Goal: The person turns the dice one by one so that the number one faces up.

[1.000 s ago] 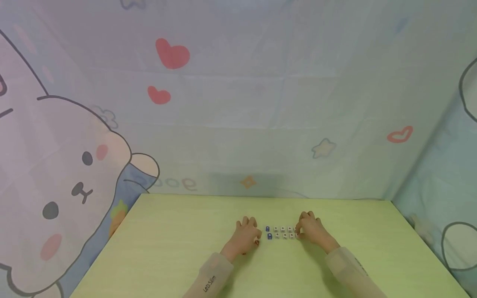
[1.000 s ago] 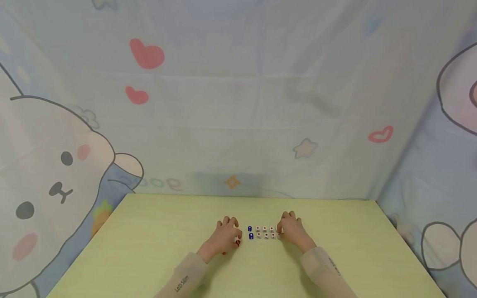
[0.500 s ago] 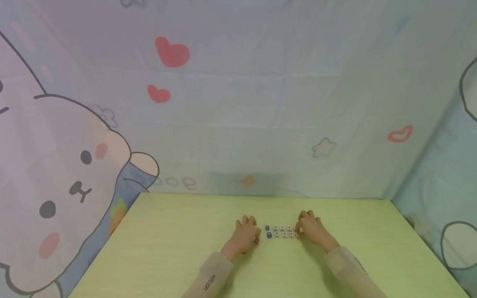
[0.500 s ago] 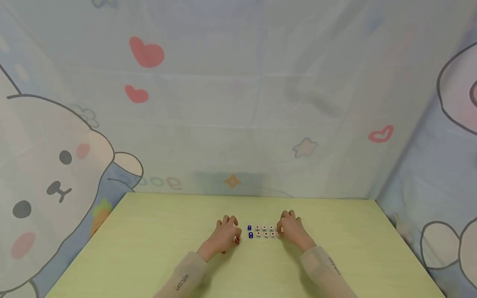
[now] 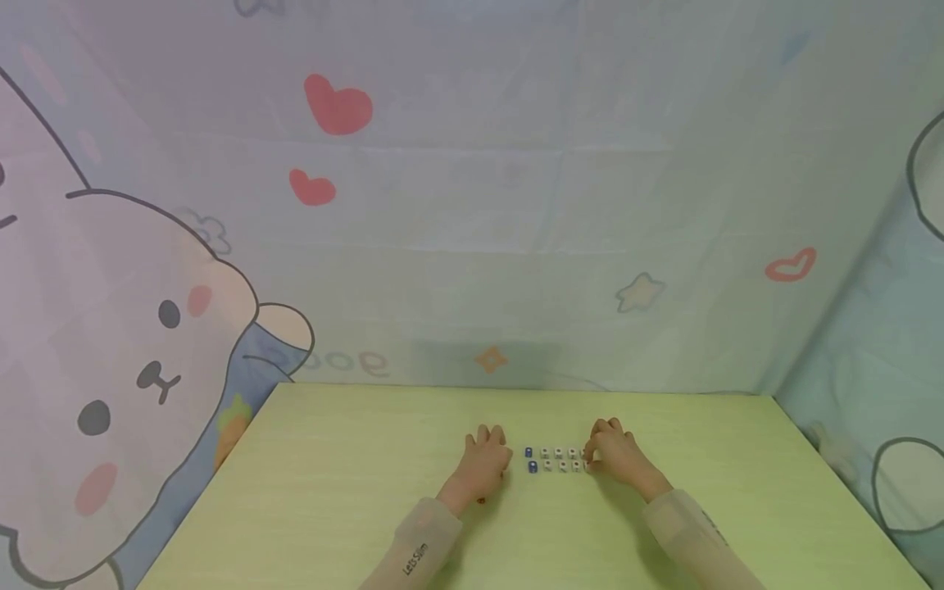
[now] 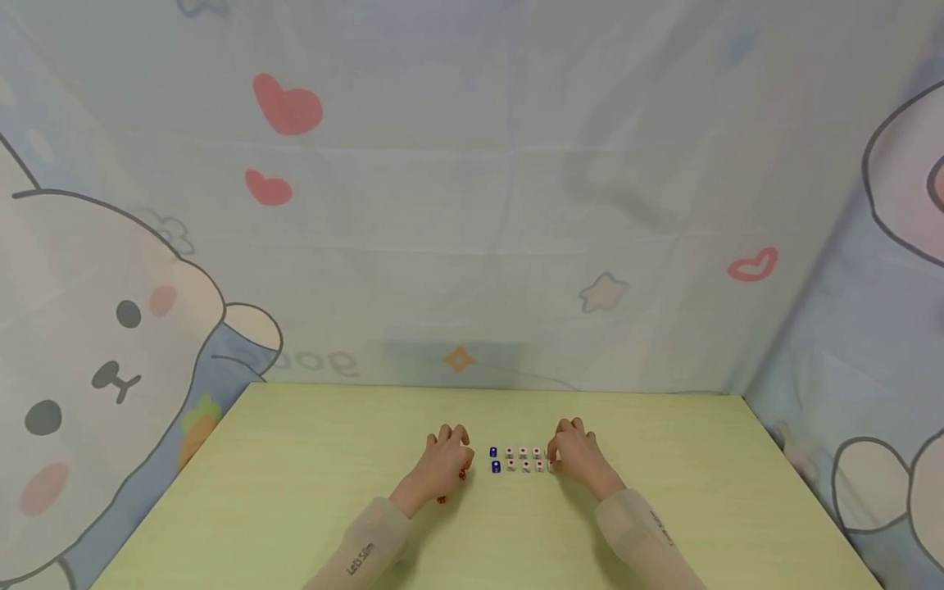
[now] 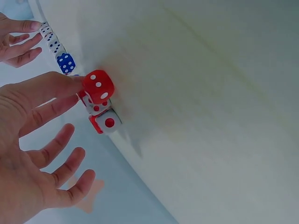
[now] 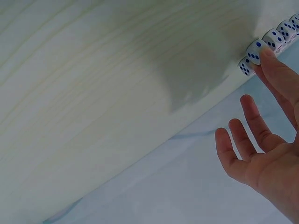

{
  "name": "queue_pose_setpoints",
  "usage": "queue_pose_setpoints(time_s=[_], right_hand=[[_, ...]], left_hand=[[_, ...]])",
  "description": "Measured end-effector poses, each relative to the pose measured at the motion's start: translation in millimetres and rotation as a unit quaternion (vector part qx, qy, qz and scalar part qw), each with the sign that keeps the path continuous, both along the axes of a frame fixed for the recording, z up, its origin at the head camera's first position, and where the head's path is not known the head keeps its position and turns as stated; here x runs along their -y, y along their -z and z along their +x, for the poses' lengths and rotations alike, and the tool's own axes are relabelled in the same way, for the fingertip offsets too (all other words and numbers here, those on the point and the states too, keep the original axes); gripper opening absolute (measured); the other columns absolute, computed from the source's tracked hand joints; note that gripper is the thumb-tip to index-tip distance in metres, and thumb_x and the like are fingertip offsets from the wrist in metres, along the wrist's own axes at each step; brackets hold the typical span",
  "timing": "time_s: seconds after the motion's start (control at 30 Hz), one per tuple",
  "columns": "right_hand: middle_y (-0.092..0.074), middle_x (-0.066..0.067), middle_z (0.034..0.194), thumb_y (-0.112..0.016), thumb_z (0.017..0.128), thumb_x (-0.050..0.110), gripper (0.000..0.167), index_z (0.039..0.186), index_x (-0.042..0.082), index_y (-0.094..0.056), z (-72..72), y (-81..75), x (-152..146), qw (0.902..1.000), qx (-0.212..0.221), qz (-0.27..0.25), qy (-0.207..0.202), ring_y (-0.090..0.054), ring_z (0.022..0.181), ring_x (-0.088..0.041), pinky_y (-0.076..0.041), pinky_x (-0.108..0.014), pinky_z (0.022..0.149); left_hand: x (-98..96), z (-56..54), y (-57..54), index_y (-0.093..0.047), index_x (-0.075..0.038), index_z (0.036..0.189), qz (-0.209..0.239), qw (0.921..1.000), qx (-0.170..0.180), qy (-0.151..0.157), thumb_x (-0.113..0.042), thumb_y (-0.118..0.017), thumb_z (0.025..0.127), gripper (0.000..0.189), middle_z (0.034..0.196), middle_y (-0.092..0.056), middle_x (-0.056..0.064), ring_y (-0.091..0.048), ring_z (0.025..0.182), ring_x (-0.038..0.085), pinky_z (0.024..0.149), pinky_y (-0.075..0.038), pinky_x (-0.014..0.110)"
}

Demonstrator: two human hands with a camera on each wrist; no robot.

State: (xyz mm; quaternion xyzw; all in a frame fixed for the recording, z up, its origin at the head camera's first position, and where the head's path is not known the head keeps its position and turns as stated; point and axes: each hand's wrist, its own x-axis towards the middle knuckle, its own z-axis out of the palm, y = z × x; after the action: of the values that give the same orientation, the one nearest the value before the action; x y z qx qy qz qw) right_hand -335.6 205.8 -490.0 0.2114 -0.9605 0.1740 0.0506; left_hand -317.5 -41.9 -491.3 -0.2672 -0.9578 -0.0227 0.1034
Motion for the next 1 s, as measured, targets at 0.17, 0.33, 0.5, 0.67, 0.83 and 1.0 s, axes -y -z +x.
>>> queue_pose_setpoints(time_s=[0.17, 0.33, 0.5, 0.67, 0.83, 1.0], right_hand=[[-0.049, -0.002, 0.089, -0.073, 0.068, 0.012, 0.006, 0.072, 0.013, -0.069, 0.5, 0.2, 0.4, 1.0000, 0.001, -0.001, 0.002, -0.035, 0.085, -0.019, -0.030, -0.033, 0.063], [-0.049, -0.002, 0.089, -0.073, 0.068, 0.012, 0.006, 0.073, 0.014, -0.070, 0.1, 0.8, 0.0, 1.0000, 0.001, 0.003, 0.006, -0.035, 0.085, -0.019, -0.030, -0.034, 0.063], [-0.049, -0.001, 0.088, -0.073, 0.067, 0.011, 0.007, 0.073, 0.013, -0.070, -0.5, 2.3, -0.6, 1.0000, -0.001, 0.000, 0.007, -0.036, 0.084, -0.019, -0.031, -0.034, 0.063], [-0.050, -0.001, 0.088, -0.073, 0.067, 0.011, 0.007, 0.074, 0.013, -0.070, -0.5, 3.9, -0.5, 1.0000, -0.006, 0.001, 0.005, -0.037, 0.084, -0.019, -0.032, -0.034, 0.063], [-0.050, -0.002, 0.087, -0.074, 0.067, 0.010, 0.008, 0.074, 0.013, -0.070, 0.8, 2.7, -0.2, 1.0000, -0.007, -0.002, 0.004, -0.037, 0.085, -0.020, -0.032, -0.034, 0.063], [-0.050, -0.002, 0.088, -0.073, 0.067, 0.011, 0.008, 0.074, 0.013, -0.070, 1.1, 1.8, -0.3, 1.0000, -0.003, -0.001, 0.008, -0.037, 0.085, -0.020, -0.032, -0.034, 0.064]], left_hand=[[-0.2, 0.3, 1.4, -0.050, -0.014, 0.058, -0.010, 0.9999, 0.000, -0.014, -0.015, -0.066, 0.077, 0.025, 0.084, -0.040, 0.002, -0.030, 0.078, 0.018, 0.063, -0.024, 0.031], [0.9, 0.0, 1.9, -0.053, -0.014, 0.060, -0.008, 0.9993, 0.004, -0.037, -0.018, -0.070, 0.073, 0.022, 0.084, -0.041, 0.003, -0.031, 0.079, 0.019, 0.064, -0.028, 0.033], [2.0, -0.1, 2.4, -0.053, -0.014, 0.060, 0.005, 0.9987, 0.024, -0.045, -0.017, -0.070, 0.072, 0.021, 0.082, -0.039, 0.002, -0.030, 0.077, 0.019, 0.064, -0.027, 0.033], [3.2, -0.2, 5.9, -0.050, -0.016, 0.055, 0.027, 0.9983, 0.035, -0.038, -0.019, -0.069, 0.074, 0.027, 0.079, -0.038, 0.001, -0.029, 0.076, 0.019, 0.065, -0.027, 0.034], [3.3, -1.3, 6.8, -0.052, -0.017, 0.055, 0.040, 0.9982, 0.038, -0.021, -0.024, -0.070, 0.074, 0.027, 0.082, -0.043, 0.000, -0.032, 0.077, 0.018, 0.067, -0.029, 0.035], [3.4, -0.3, 4.0, -0.058, -0.017, 0.057, 0.046, 0.9974, 0.054, -0.006, -0.028, -0.067, 0.077, 0.024, 0.085, -0.046, 0.000, -0.032, 0.078, 0.017, 0.068, -0.028, 0.034]])
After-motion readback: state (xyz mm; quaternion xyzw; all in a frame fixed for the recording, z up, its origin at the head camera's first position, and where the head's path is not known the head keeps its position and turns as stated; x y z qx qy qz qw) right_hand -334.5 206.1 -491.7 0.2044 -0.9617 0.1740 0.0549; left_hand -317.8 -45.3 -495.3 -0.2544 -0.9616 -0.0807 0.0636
